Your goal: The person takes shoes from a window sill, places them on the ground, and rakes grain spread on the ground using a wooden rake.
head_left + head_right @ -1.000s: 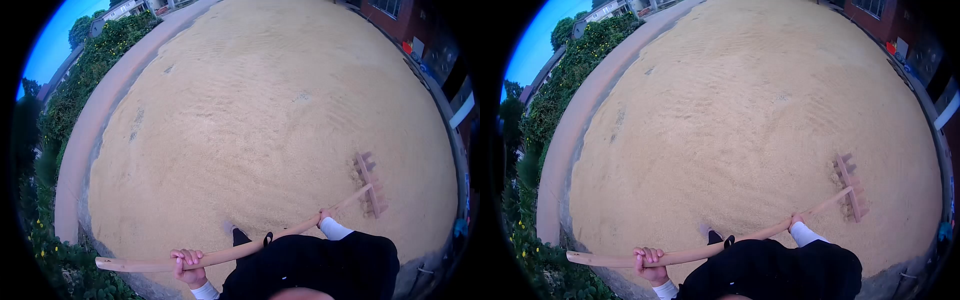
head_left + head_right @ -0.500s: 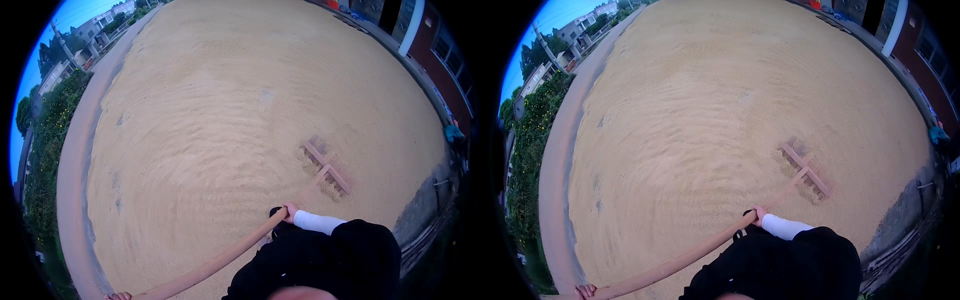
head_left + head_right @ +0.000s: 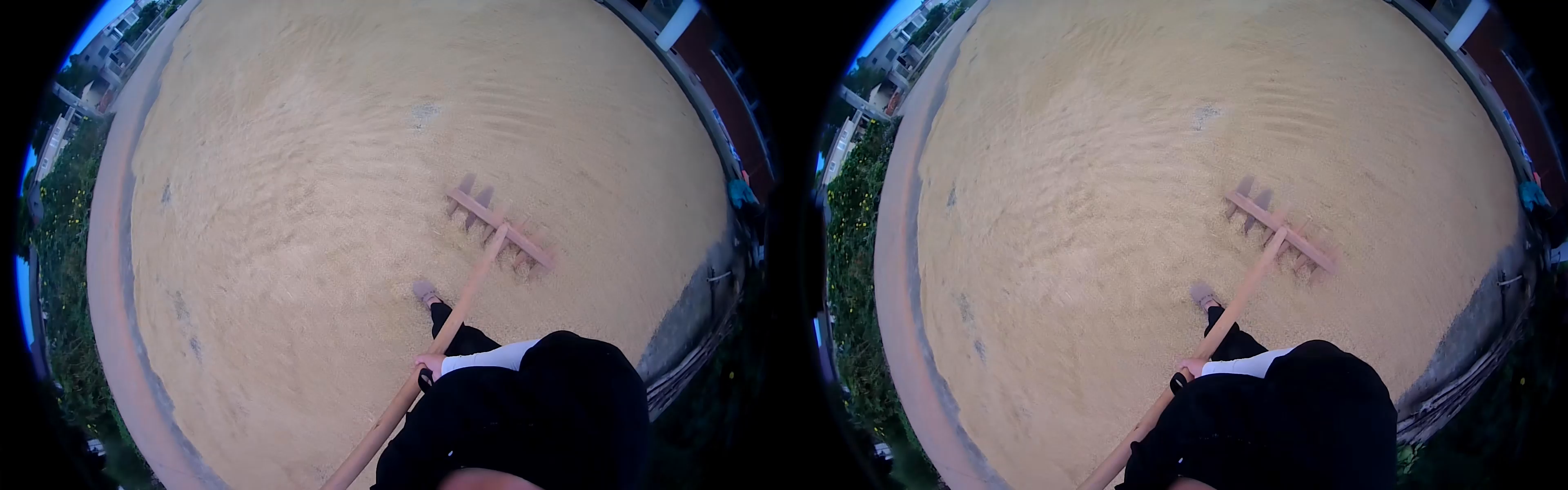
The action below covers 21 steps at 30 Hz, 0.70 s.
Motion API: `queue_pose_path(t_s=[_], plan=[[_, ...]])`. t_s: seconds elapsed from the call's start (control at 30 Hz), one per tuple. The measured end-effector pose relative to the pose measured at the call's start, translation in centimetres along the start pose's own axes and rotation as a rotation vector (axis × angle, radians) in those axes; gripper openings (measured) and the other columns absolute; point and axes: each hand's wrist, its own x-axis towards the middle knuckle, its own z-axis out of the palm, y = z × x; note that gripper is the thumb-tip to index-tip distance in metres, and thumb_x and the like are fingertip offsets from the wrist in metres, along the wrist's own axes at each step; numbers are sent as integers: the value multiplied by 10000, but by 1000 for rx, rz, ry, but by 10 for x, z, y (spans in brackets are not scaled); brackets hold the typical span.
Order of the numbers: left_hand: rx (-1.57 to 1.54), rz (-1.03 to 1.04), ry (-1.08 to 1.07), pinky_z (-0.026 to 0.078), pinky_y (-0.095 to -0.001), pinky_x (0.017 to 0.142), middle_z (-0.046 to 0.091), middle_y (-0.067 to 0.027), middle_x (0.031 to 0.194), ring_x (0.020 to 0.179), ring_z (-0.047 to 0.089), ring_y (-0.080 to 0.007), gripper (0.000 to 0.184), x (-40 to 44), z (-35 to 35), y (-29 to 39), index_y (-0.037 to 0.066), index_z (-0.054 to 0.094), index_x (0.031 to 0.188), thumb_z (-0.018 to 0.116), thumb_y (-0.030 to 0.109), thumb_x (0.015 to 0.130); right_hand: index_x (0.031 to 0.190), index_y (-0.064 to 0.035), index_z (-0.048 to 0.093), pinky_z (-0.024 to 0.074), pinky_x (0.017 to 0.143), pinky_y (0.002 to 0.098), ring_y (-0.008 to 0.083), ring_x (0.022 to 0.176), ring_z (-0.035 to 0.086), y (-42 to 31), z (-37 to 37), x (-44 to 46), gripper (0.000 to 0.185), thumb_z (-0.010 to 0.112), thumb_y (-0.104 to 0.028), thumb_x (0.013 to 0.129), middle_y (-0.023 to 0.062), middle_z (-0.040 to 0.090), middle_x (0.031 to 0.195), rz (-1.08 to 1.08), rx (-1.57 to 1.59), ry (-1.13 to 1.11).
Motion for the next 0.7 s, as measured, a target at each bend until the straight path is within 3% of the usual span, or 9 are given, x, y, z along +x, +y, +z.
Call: queue_pose_path(t_s=[0.07,0.13,0.3,0.37,0.4,0.43,0.5,0.6,0.7], plan=[[65,-9,120,401,-338,752,498,-26,696,712,479,-130,60,20,24,-12,78,474,805,489,130,778,750,-24,474,442,510,382,258,573,528,-48,-7,17,119,516,-125,704,113,504,644,95,118,-64],[112,-1,222,400,-345,770,506,-27,708,732,484,-133,56,44,47,-19,80,477,800,495,126,774,803,11,441,471,571,404,269,621,529,-111,-7,28,145,508,-9,676,149,498,682,-182,479,171],[152,-29,293,396,-363,815,527,-30,740,784,495,-141,48,94,83,-47,86,486,790,509,117,763,731,4,478,452,490,369,237,557,524,-331,-55,121,120,559,0,642,130,510,637,-563,370,460],[134,-39,241,394,-370,833,536,-32,753,805,500,-144,45,110,95,-58,88,489,786,515,114,758,684,13,485,432,474,354,223,564,523,-412,-45,97,111,573,-10,621,121,515,631,-599,304,537],[108,-51,166,393,-373,842,540,-32,759,815,502,-146,45,120,98,-62,89,491,784,517,112,756,978,74,381,475,575,384,266,735,553,-435,-33,90,448,600,-9,596,160,518,840,-825,204,535],[77,-80,81,393,-377,851,544,-33,765,825,505,-148,44,130,101,-66,90,493,782,520,110,754,755,44,485,448,451,369,240,553,536,-456,-17,84,149,563,-23,647,130,518,637,-824,160,593],[-33,-206,-68,389,-394,864,538,-44,812,876,511,-170,67,126,149,-101,95,501,796,520,56,745,1058,62,292,490,600,373,284,762,562,-483,12,57,526,583,-48,634,204,515,904,-805,150,434],[-57,-387,-332,345,-393,912,469,-75,1022,1033,425,-199,108,127,198,-153,71,467,882,496,39,783,1057,55,278,504,585,408,308,766,578,-490,47,71,541,590,-105,645,234,510,919,-825,-52,566],[-47,-343,-460,311,-381,938,462,-98,1070,1042,422,-190,138,129,202,-152,54,463,938,495,84,808,986,82,335,511,513,407,306,692,589,-455,90,24,462,592,-101,648,228,529,853,-829,-122,603]])
